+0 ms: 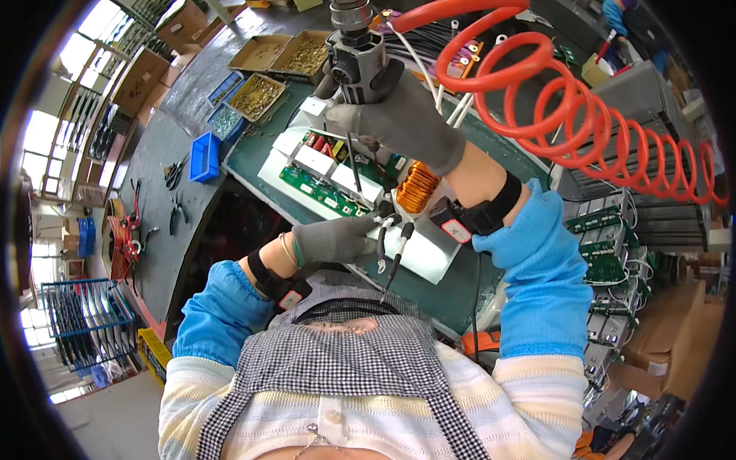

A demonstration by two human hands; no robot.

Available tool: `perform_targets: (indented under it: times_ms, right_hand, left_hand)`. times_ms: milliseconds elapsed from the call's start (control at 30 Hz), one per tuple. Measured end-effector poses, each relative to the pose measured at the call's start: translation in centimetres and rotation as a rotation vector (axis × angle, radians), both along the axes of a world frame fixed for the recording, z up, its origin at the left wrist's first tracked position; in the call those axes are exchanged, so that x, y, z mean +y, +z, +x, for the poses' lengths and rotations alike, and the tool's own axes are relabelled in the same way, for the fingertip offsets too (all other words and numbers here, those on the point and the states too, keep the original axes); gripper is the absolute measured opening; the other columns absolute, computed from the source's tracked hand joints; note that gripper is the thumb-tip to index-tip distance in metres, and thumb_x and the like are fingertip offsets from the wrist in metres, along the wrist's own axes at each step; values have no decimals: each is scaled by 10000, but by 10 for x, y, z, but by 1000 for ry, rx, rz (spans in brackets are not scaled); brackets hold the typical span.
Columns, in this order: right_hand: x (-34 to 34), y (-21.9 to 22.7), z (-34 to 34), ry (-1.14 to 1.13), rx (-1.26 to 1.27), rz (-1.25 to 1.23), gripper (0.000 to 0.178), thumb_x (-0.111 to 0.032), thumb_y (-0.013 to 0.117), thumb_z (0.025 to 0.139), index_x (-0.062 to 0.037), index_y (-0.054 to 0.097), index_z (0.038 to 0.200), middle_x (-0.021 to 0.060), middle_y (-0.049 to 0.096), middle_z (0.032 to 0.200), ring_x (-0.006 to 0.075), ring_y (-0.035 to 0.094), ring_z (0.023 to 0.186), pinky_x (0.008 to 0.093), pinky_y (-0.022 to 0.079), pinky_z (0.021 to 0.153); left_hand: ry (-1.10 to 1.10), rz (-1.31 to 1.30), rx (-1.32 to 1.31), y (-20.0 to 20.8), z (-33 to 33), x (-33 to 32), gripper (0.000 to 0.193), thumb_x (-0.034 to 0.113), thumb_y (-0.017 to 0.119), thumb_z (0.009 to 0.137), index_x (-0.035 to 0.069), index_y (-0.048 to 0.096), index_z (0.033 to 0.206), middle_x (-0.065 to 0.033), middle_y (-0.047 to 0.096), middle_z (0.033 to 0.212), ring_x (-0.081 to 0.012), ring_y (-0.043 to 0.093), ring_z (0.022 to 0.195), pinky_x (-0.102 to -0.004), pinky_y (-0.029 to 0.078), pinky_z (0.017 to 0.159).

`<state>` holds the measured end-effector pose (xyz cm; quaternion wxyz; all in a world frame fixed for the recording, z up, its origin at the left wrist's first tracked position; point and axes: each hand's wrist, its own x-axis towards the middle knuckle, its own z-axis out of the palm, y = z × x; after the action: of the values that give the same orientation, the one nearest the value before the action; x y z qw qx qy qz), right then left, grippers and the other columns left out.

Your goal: Assembling and securing components on a metal plate using various screwdrivers.

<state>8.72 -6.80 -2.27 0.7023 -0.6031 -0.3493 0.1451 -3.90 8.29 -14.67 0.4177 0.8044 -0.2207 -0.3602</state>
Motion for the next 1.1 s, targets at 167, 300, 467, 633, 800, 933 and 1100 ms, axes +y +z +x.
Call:
perform_targets:
  times_ms: [167, 300, 467, 633, 800, 933, 1100]
  right_hand:
    - [2, -5, 1, -6, -60, 111, 306, -124, 724, 737, -45, 617, 1012, 18, 639, 842, 72, 601, 779, 231, 491, 699]
    - [2, -6, 2, -4, -82, 38, 278, -129, 726, 741, -41, 621, 982, 18, 643, 837, 79, 607, 780, 239, 493, 705]
    - [9, -4, 3, 32, -40, -47, 372, -68, 688, 737, -57, 563, 1087, 15, 621, 945, 83, 582, 844, 235, 489, 726]
    - [10, -11, 15, 7, -42, -1, 273, -181, 742, 753, -34, 610, 940, 31, 643, 842, 108, 606, 791, 266, 492, 747]
    - [6, -31, 16, -11, -80, 68, 281, -175, 731, 756, -44, 581, 955, 24, 616, 833, 120, 588, 769, 285, 488, 717]
    - [8, -28, 6, -73, -133, 8, 222, -144, 712, 771, -59, 567, 916, 16, 594, 833, 128, 559, 765, 291, 480, 699]
    - [9, -6, -2, -103, -77, 23, 338, -48, 670, 702, -73, 530, 1009, 8, 577, 865, 105, 530, 794, 287, 461, 736]
  left_hand:
    - [368, -408, 566, -1, -6, -2, 244, 114, 575, 916, 19, 565, 1141, -85, 541, 1037, -189, 576, 848, -299, 480, 735]
    - [381, -232, 611, 10, -4, -5, 222, 128, 546, 941, 23, 564, 1136, -48, 553, 939, -86, 547, 848, -228, 465, 665]
    - [367, -391, 681, 5, 0, -8, 276, 117, 512, 959, 33, 495, 1222, -21, 539, 952, -52, 542, 831, -199, 473, 649]
    - [410, -303, 580, -1, 0, -7, 245, 108, 531, 945, 44, 520, 1181, -41, 573, 938, -118, 583, 868, -262, 524, 746]
    - [-42, -189, -172, -1, 0, 5, 116, 125, 608, 862, 26, 581, 916, -124, 567, 906, -265, 563, 844, -369, 486, 749]
    - [-343, -252, -970, 0, 6, 3, 153, 53, 578, 856, 28, 595, 1006, -118, 596, 851, -257, 596, 695, -357, 485, 590]
    - [261, -520, 862, 5, 8, -4, 266, 171, 439, 967, 159, 401, 1230, 5, 392, 657, -92, 353, 489, -218, 272, 424]
